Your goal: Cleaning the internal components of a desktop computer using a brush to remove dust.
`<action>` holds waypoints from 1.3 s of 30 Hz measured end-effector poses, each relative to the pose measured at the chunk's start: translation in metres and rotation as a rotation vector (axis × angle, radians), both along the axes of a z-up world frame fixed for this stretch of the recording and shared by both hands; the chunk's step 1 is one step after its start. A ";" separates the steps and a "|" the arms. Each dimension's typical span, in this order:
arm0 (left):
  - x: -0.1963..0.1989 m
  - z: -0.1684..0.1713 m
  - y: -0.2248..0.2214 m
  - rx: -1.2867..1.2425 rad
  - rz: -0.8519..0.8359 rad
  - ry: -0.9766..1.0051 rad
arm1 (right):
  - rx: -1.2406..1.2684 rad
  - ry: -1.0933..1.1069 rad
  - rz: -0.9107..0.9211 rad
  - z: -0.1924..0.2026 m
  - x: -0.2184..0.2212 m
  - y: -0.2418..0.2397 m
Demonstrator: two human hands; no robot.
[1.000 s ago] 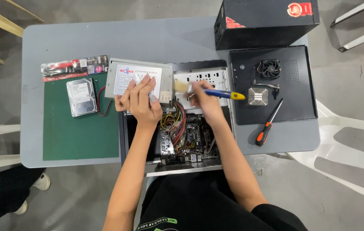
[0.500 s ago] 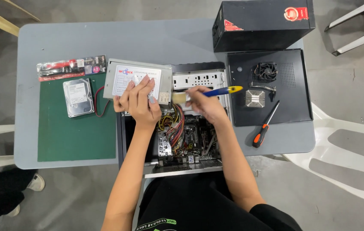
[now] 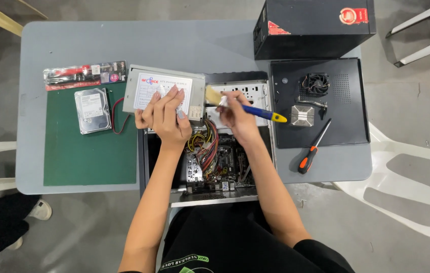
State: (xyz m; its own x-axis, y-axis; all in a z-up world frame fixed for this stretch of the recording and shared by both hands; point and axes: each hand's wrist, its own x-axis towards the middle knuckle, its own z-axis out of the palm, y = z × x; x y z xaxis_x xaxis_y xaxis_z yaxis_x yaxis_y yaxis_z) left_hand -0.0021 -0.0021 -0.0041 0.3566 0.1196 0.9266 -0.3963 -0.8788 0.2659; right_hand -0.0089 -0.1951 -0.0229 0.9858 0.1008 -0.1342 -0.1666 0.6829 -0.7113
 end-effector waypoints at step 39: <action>0.002 -0.001 -0.001 -0.015 -0.005 -0.031 | -0.040 -0.326 0.202 -0.001 -0.008 0.004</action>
